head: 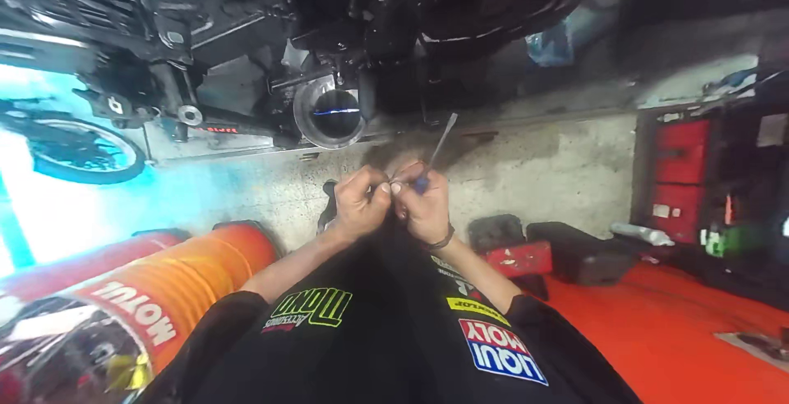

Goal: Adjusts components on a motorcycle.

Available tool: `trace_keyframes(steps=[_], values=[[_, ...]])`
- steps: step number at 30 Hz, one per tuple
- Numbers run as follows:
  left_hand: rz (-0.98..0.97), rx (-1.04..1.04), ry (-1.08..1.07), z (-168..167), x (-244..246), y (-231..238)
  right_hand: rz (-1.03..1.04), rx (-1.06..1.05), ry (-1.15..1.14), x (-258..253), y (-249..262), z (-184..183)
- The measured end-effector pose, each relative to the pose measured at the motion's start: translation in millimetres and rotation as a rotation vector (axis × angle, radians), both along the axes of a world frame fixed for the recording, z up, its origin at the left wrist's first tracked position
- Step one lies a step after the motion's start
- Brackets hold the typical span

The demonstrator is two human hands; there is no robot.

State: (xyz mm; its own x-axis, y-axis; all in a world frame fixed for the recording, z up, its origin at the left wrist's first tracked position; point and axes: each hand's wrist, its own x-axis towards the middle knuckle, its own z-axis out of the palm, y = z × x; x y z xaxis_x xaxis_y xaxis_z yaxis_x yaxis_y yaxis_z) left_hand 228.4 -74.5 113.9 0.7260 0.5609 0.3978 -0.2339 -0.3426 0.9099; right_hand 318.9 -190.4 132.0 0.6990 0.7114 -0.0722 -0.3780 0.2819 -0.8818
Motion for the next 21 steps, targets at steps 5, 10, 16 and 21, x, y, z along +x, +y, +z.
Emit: trace_keyframes(steps=[5, 10, 16, 21], values=[[-0.099, 0.251, 0.274, 33.6, 17.1, 3.4, 0.017, -0.277, -0.429, 43.5, -23.6, 13.2], [-0.168, 0.51, 0.347, 56.0, 15.9, 4.4, 0.147, -0.463, -0.819, 60.0, -35.3, 41.5], [-0.054, 0.476, 0.217, 52.7, 10.4, 0.1, 0.134, -0.254, -0.603, 53.5, -23.2, 39.4], [-0.04, 0.271, 0.191, 51.2, -3.1, 17.7, 0.141, -0.15, -0.546, 39.4, 2.4, 35.9]])
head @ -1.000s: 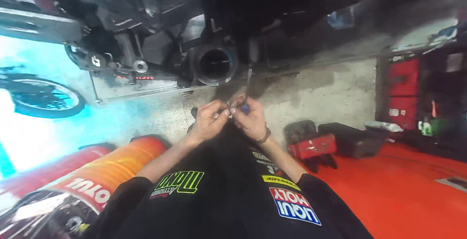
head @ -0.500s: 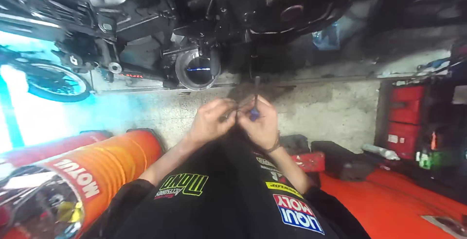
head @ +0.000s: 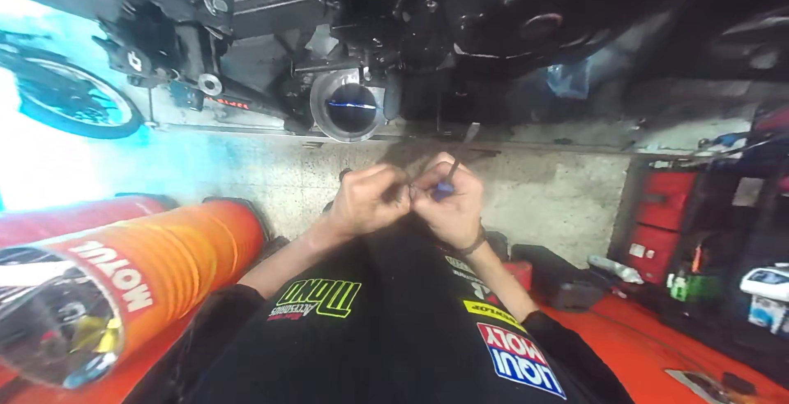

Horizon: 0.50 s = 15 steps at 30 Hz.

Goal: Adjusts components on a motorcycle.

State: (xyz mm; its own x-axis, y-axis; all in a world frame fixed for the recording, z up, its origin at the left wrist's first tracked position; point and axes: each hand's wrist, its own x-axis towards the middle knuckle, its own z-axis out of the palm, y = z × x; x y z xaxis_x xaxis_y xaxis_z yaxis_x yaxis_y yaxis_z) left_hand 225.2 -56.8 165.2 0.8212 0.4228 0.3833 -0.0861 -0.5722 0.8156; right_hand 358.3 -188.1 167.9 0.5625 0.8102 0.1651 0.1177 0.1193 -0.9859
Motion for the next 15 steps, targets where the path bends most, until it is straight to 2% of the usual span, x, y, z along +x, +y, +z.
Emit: trace_keyframes(steps=[10, 15], values=[[-0.119, -0.195, 0.046, -3.5, -29.1, 55.4, 0.028, -0.054, -0.182, -24.9, 42.3, -0.9], [-0.166, -0.404, 0.108, -10.2, -42.5, 67.6, 0.073, -0.028, -0.254, -35.4, 52.8, -2.6]])
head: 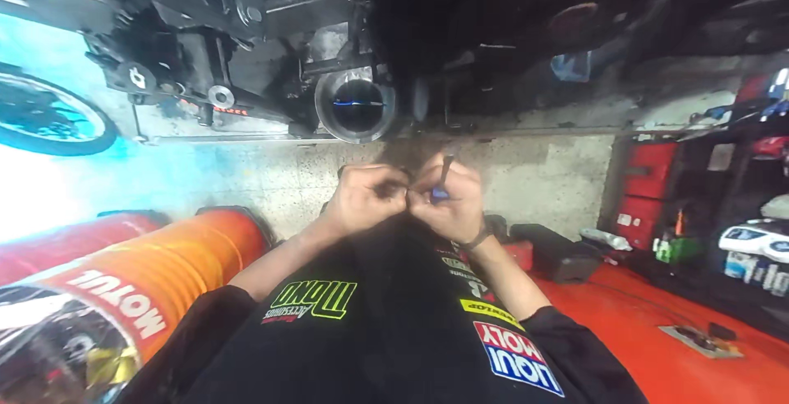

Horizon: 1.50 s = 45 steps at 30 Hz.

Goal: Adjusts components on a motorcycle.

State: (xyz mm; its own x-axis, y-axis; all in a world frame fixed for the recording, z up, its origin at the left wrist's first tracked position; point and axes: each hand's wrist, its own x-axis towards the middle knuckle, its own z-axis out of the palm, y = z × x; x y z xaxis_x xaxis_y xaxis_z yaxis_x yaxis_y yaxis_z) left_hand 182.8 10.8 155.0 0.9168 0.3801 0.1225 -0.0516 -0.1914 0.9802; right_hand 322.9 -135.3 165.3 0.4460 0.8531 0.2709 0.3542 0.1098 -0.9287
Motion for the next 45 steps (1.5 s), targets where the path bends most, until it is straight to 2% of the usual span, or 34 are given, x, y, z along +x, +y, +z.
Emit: trace_keyframes(steps=[4, 10, 20, 25, 29, 32, 35, 37, 38, 40, 41, 43, 45], values=[[0.001, -0.026, 0.059, -3.1, -2.0, 0.6, 0.003, -0.026, -0.014, 0.4, -0.4, -7.0], [0.033, 0.168, -0.046, 1.9, 28.3, -7.9, -0.081, -0.015, 0.127, 29.7, -10.9, -11.0], [0.183, 0.38, -0.084, 5.0, 111.3, -84.8, -0.038, 0.029, 0.183, 110.0, -71.9, -19.0], [0.277, 0.403, -0.093, -0.5, 135.2, -119.1, 0.003, 0.066, 0.202, 138.8, -93.4, -22.1], [0.236, 0.396, 0.019, -4.3, 152.5, -133.6, -0.016, -0.04, 0.166, 161.5, -109.0, -26.2], [0.118, 0.425, 0.267, -37.9, 146.5, -126.3, -0.15, -0.349, 0.159, 194.7, -121.1, -72.8], [0.019, 0.277, 0.657, -128.4, 110.5, -116.9, -0.486, -0.808, 0.225, 262.9, -146.3, -170.8], [-0.002, 0.07, 1.027, -196.8, 60.6, -122.6, -0.658, -0.986, 0.176, 302.5, -169.4, -234.1], [0.047, -0.067, 1.171, -221.9, 30.8, -126.7, -0.68, -1.046, 0.113, 315.0, -169.5, -251.9], [0.201, -0.288, 1.264, -241.5, -23.2, -134.9, -0.541, -1.284, 0.024, 326.7, -167.6, -258.7], [0.233, -0.284, 1.234, -241.3, -44.2, -137.3, -0.4, -1.448, 0.018, 336.3, -170.1, -253.9], [0.247, -0.204, 1.194, -235.2, -73.2, -130.8, -0.558, -1.434, -0.296, 347.3, -181.6, -300.0], [0.344, -0.206, 1.125, -218.5, -87.1, -114.0, -0.615, -1.406, -0.356, 353.2, -178.7, -306.5]])
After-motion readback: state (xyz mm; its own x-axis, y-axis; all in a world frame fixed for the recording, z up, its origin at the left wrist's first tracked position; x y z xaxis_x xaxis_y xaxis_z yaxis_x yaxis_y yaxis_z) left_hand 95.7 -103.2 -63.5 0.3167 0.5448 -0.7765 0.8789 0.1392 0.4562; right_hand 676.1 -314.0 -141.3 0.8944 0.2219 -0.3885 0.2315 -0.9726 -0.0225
